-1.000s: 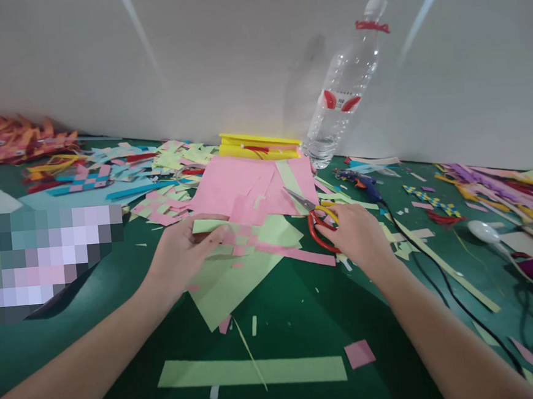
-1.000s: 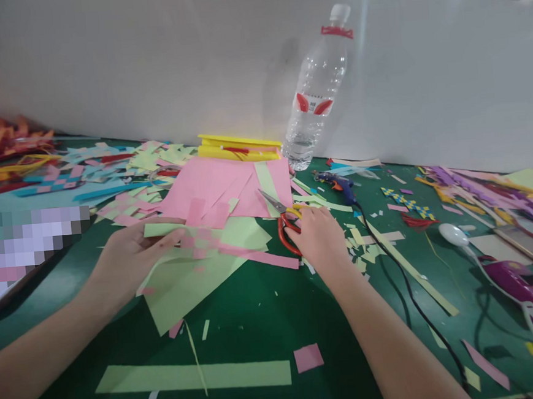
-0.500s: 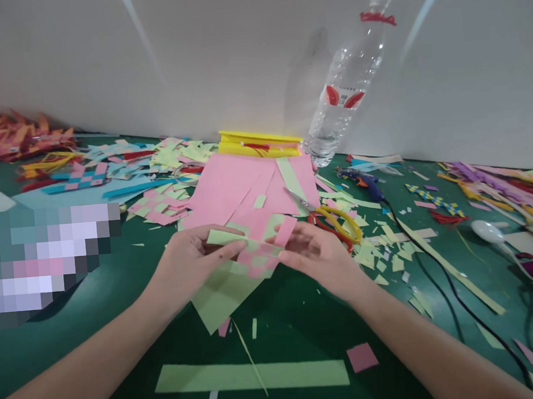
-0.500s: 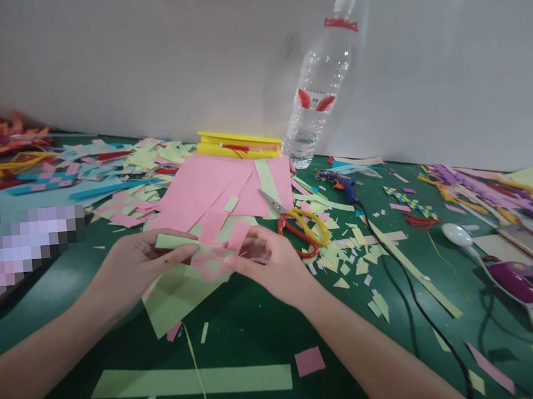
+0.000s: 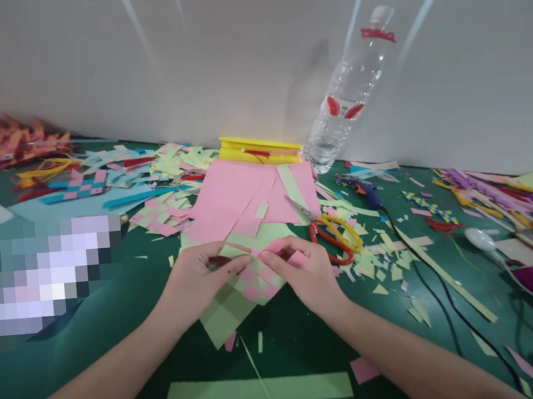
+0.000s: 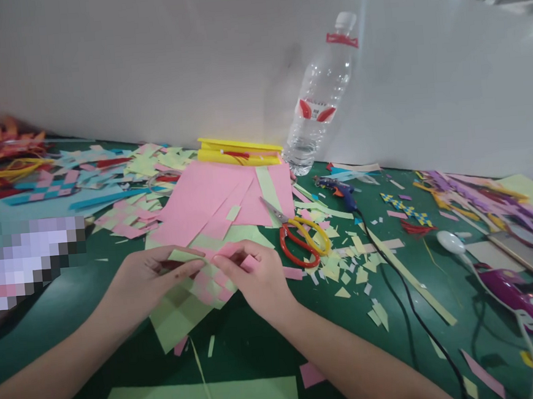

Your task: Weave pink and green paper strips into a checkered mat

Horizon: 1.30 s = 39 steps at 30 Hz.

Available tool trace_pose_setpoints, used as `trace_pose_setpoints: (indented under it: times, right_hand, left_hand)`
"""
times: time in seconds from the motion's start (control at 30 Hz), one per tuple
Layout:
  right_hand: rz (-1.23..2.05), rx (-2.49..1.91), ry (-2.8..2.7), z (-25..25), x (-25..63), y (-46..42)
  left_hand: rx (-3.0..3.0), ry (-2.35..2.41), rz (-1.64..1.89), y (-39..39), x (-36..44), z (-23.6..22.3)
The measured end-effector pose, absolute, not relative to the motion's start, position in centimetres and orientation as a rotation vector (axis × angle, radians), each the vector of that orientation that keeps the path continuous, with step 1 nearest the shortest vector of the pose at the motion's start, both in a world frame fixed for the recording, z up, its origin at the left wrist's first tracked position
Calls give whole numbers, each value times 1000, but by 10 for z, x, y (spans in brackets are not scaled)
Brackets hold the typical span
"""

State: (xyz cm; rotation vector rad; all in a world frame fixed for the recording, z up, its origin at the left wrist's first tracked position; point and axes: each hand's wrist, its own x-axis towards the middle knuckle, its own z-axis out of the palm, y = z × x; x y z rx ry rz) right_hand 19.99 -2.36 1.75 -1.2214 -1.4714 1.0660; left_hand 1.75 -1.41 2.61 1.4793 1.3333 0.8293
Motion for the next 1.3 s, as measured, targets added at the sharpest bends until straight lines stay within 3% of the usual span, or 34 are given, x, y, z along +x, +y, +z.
trace_pose_setpoints:
  times: [0.6, 0.77, 0.93, 1.1, 1.3]
  right_hand:
    - [1192, -1201, -1506, 12, 207, -17]
    - [914, -1169, -1362, 4, 216, -12]
    - [542, -857, -1817, 3, 225, -2]
    - [645, -799, -2211, 7, 225, 5]
    - [616, -690, -2223, 12, 232, 5]
  left_hand:
    - [1387, 1480, 769, -9, 17, 27]
    - [1245, 1407, 978, -12, 17, 28]
    - [1288, 1538, 1077, -11, 11, 20]
    - [1305, 1650, 1113, -10, 2, 12]
    - [1543, 1657, 975, -10, 2, 19]
